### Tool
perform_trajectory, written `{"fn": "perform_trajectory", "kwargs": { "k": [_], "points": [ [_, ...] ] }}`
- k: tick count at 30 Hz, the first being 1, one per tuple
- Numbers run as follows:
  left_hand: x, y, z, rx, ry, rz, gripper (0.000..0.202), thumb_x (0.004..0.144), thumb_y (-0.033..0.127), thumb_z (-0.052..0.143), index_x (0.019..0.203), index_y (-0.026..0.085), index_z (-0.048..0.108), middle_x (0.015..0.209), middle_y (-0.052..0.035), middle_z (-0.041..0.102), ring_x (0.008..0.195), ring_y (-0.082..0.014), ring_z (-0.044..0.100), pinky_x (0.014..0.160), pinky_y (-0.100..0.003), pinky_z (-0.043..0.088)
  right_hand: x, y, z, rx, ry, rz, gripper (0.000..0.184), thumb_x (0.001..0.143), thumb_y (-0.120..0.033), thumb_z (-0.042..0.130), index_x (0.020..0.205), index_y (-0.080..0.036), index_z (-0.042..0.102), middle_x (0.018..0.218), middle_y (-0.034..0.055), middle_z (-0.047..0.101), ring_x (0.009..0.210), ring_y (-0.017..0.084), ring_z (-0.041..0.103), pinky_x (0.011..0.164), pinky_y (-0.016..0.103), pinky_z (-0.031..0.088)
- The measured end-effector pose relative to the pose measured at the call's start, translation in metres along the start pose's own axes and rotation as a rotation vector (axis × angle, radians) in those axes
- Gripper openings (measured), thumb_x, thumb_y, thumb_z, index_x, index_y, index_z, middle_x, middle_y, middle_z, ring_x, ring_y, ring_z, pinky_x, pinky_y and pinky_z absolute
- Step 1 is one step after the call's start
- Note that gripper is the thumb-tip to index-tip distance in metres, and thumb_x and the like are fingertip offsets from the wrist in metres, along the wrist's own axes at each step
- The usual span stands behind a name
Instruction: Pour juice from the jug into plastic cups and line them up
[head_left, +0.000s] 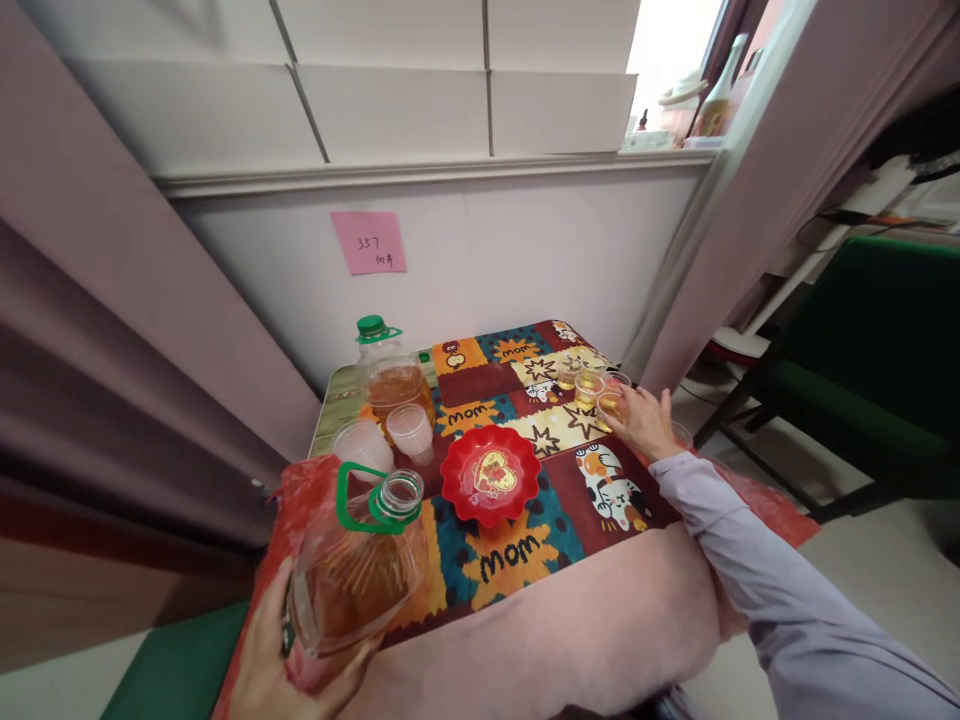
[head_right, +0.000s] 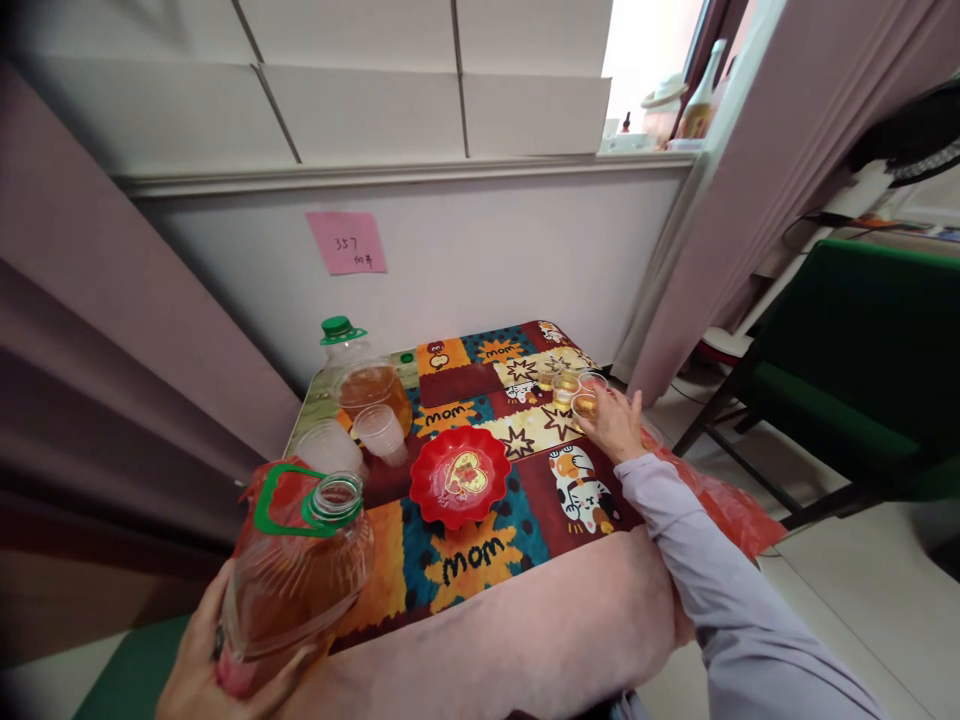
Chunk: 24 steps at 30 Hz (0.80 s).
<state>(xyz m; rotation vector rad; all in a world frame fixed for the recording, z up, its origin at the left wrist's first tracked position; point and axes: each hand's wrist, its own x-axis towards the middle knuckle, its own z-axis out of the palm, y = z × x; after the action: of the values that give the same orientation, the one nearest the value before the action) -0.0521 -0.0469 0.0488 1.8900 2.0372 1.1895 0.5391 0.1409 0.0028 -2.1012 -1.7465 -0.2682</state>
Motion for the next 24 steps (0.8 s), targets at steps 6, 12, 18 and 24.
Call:
{"fn": "perform_trajectory", "kwargs": {
  "k": [6,12,18,24],
  "points": [
    [-0.007,-0.003,0.003,-0.042,0.017,0.088,0.114,0.073,0.059,0.093,0.171,0.028,0.043,0.164,-0.0201,0.059,0.147,-0.047,0.062,0.122,-0.067,0.051,-0.003,-0.007,-0.008,0.027,0.07,-0.04,0.069,0.097,-0.058,0.059,0.149,-0.012,0.062,0.143,0.0285,0.074,0.143,0.05,0.058,0.124,0.081,0.024],
    [-0.015,-0.01,0.004,-0.04,0.036,0.152,0.114,0.076,0.055,0.093,0.174,0.028,0.039,0.168,-0.0205,0.056,0.151,-0.0474,0.058,0.122,-0.068,0.05,-0.008,-0.106,-0.045,0.451,0.171,-0.316,0.043,0.103,-0.056,0.064,0.124,-0.02,0.077,0.123,0.0183,0.083,0.116,0.038,0.076,0.109,0.057,0.055],
    [-0.019,-0.008,0.003,-0.004,0.04,0.191,0.115,0.081,0.055,0.091,0.176,0.028,0.034,0.168,-0.0233,0.054,0.151,-0.0478,0.059,0.12,-0.07,0.051,-0.021,-0.25,-0.065,0.73,-0.096,-0.582,0.022,0.11,-0.038,0.064,0.113,-0.028,0.084,0.114,0.0096,0.084,0.107,0.029,0.08,0.096,0.042,0.063],
    [-0.018,-0.005,0.003,0.001,0.024,0.226,0.115,0.081,0.054,0.092,0.175,0.027,0.033,0.167,-0.0233,0.055,0.151,-0.0465,0.059,0.121,-0.069,0.051,0.0,-0.333,-0.062,0.408,-0.345,-0.758,0.037,0.109,-0.023,0.063,0.144,-0.024,0.076,0.154,0.0137,0.07,0.131,0.03,0.074,0.105,0.04,0.06]
  ]
}}
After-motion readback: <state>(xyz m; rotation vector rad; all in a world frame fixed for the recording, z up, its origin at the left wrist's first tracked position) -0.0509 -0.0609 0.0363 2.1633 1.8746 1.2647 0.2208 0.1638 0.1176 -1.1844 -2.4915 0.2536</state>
